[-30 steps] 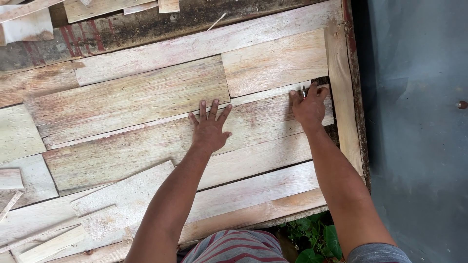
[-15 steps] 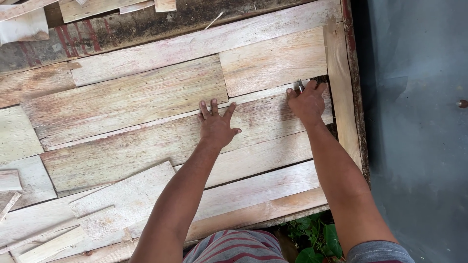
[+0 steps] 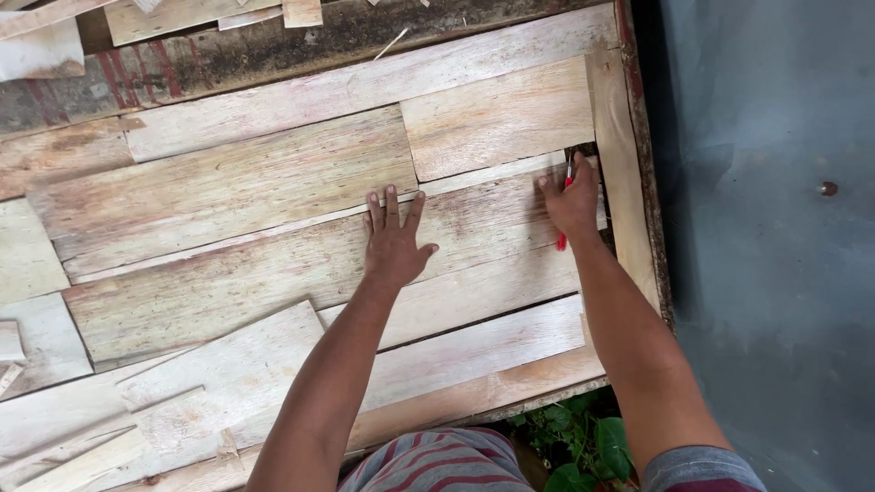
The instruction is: Cutting and fitting thin wood veneer sheets onto a wooden surface using a utility knife.
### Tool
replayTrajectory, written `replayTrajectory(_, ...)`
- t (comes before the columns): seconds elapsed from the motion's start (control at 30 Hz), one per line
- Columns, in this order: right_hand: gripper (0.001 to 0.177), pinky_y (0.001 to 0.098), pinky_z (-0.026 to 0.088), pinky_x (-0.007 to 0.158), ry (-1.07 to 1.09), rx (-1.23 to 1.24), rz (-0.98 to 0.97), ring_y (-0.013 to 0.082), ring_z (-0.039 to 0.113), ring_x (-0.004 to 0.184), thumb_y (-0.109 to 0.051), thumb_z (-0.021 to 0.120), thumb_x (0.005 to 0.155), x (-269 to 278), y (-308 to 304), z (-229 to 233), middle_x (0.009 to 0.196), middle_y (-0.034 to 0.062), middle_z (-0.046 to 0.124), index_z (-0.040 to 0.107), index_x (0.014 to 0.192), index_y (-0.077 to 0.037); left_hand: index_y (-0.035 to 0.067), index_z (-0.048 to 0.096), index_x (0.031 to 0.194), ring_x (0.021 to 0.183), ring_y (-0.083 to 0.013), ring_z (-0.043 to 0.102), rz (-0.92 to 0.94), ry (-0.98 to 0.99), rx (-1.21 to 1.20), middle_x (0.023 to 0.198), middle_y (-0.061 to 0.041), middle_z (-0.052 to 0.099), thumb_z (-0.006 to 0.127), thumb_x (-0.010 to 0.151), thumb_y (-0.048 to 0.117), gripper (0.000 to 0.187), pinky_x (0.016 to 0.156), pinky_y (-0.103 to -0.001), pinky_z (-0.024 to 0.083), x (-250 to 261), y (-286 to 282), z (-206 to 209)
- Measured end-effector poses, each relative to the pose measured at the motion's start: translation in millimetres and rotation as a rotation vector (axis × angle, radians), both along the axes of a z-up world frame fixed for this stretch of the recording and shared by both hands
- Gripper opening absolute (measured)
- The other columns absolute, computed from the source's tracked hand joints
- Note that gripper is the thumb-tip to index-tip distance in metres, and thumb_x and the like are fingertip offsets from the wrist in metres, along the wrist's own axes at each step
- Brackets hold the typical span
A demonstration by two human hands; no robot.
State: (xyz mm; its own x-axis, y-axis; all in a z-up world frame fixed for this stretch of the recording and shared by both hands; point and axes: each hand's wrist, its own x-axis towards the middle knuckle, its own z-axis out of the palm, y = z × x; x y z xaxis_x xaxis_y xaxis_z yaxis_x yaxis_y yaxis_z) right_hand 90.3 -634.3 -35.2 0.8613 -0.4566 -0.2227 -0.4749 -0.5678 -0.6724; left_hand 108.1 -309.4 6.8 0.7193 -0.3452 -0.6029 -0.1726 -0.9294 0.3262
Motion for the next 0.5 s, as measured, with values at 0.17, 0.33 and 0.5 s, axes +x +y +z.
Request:
replayTrajectory(0.17,0.069,0.0572,0.04,0.116,-0.018,-0.038,0.013,0.0539,0.044,0.136,-0.02,0.071,0.098,-27.8,18.2,7.1,0.139,0.0328,0.041,0.04,0.153,0.009,0.024,0.006,0.169,0.159,-0.0416,-0.003,0.02,-0.039,-0.031,0.174,-0.017,-0.002,0.059,0.1,0.051,0.091,0.128,-0.057,0.006,-25.6,21.4,9.3)
replayTrajectory(0.33,0.062,0.0555,0.044,0.109,-0.005,-0.051,0.021,0.0522,0.05,0.128,-0.025,0.065,0.099,-89.2,44.6,-9.6,0.133,0.0313,0.045,0.047,0.15,0.006,0.024,0.006,0.168,0.16,-0.0372,-0.004,-0.003,-0.027,-0.006,0.175,-0.012,-0.003,0.056,0.099,0.054,0.09,0.128,-0.058,0.004,-79.6,48.1,12.9)
replayTrajectory(0.5,0.052,0.0361,0.053,0.099,0.227,-0.025,0.037,0.0256,0.064,0.118,-0.04,0.074,0.092,-182.3,67.3,-20.6,0.125,0.0086,0.055,0.063,0.137,-0.014,0.022,0.005,0.168,0.16,-0.0349,-0.005,-0.029,0.071,0.038,0.175,-0.011,-0.004,0.053,0.101,0.053,0.087,0.127,-0.062,0.004,-145.7,67.1,-0.9)
